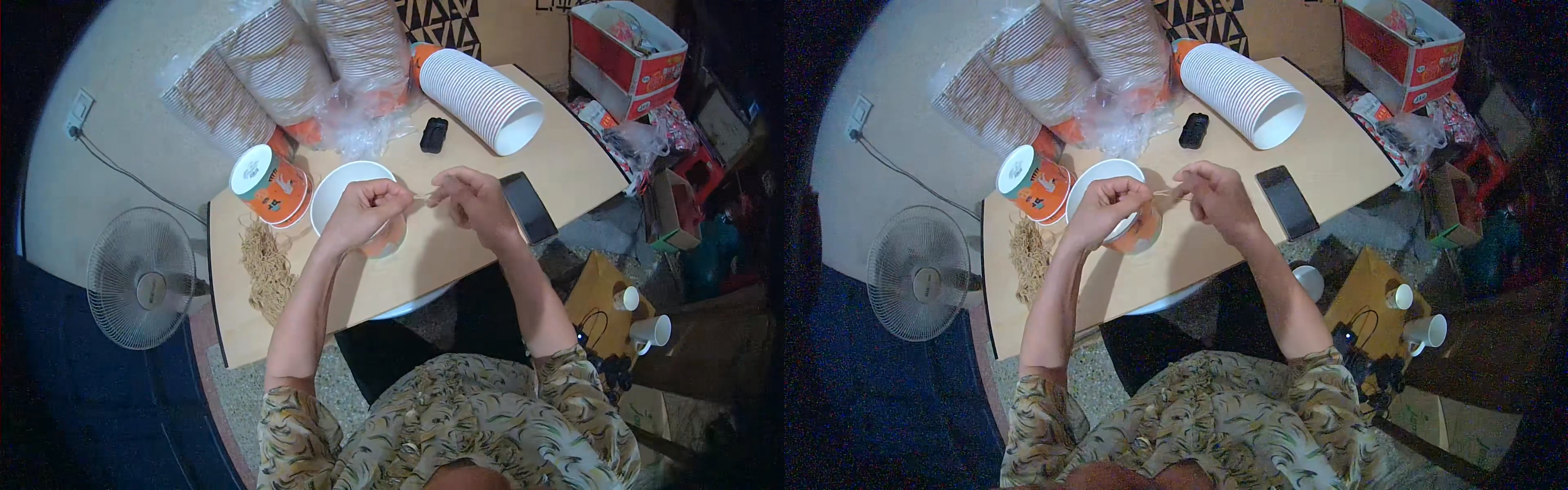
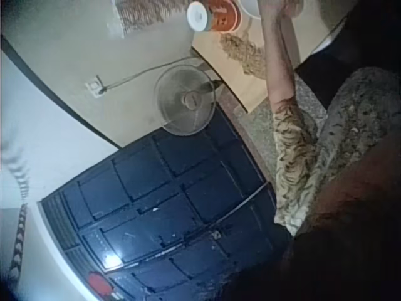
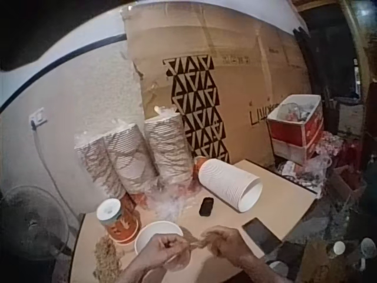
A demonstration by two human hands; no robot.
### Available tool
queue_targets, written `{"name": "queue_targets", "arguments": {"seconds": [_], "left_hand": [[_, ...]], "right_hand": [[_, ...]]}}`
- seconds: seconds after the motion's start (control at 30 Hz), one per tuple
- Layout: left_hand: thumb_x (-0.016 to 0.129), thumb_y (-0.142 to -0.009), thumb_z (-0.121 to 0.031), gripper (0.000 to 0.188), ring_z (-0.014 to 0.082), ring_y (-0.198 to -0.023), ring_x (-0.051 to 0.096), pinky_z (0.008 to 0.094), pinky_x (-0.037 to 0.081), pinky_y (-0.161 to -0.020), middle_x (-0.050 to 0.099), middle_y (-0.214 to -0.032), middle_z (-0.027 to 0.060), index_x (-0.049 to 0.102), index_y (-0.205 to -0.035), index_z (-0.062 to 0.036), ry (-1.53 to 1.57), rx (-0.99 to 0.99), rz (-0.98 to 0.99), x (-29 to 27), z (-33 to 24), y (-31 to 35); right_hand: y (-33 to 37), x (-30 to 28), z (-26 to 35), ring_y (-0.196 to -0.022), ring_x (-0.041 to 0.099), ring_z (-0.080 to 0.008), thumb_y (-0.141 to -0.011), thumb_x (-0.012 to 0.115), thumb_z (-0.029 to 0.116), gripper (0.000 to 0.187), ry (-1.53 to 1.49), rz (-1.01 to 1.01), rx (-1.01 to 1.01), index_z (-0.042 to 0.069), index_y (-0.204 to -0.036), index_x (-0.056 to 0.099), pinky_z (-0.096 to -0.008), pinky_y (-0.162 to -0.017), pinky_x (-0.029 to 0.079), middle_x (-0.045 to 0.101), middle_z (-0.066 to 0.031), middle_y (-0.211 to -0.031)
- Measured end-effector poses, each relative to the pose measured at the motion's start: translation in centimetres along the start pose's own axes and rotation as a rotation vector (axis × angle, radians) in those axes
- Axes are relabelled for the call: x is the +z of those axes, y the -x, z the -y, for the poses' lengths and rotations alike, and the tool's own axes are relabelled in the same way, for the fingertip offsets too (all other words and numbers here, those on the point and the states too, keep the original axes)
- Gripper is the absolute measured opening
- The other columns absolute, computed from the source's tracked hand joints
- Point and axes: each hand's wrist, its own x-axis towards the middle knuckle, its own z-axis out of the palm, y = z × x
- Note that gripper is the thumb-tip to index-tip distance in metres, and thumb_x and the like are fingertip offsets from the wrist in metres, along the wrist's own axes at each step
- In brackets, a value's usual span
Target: Packaging paper bowls by stacking them and securing with rubber bands.
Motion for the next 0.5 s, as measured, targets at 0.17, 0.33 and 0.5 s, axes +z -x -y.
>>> {"name": "queue_targets", "arguments": {"seconds": [0.17, 0.33, 0.5], "left_hand": [[0.068, -0.095, -0.018, 0.017, 0.0008, -0.071, 0.055, 0.0194, 0.045, -0.066, 0.067, -0.083, -0.0045, 0.072, -0.098, -0.0024, 0.031, -0.001, -0.027, 0.6, -0.2, -0.1], [0.068, -0.095, -0.019, 0.017, 0.0014, -0.072, 0.056, 0.0193, 0.045, -0.067, 0.067, -0.083, -0.0045, 0.072, -0.099, -0.0026, -0.012, -0.015, -0.044, 0.4, -0.4, 0.0], [0.068, -0.096, -0.024, 0.018, 0.0025, -0.074, 0.058, 0.0194, 0.043, -0.065, 0.069, -0.084, -0.0045, 0.071, -0.098, -0.0064, -0.069, -0.003, -0.027, 0.6, -1.3, 0.6]], "right_hand": [[0.2, 0.2, 0.5, -0.052, 0.044, -0.0036, -0.101, 0.058, 0.021, 0.025, -0.061, 0.098, 0.048, 0.0, -0.111, 0.067, -0.0198, -0.045, 0.033, 0.067, -0.0037, -0.082], [0.0, -0.3, -0.4, -0.053, 0.042, -0.0022, -0.098, 0.062, 0.017, 0.019, 0.065, 0.113, 0.022, 0.002, -0.107, 0.069, -0.0194, -0.044, 0.031, 0.065, -0.0007, -0.079], [0.1, -0.4, -0.4, -0.054, 0.041, -0.0014, -0.095, 0.066, 0.013, 0.009, 0.138, 0.046, -0.055, 0.005, -0.098, 0.069, -0.0189, -0.045, 0.029, 0.064, 0.002, -0.077]]}}
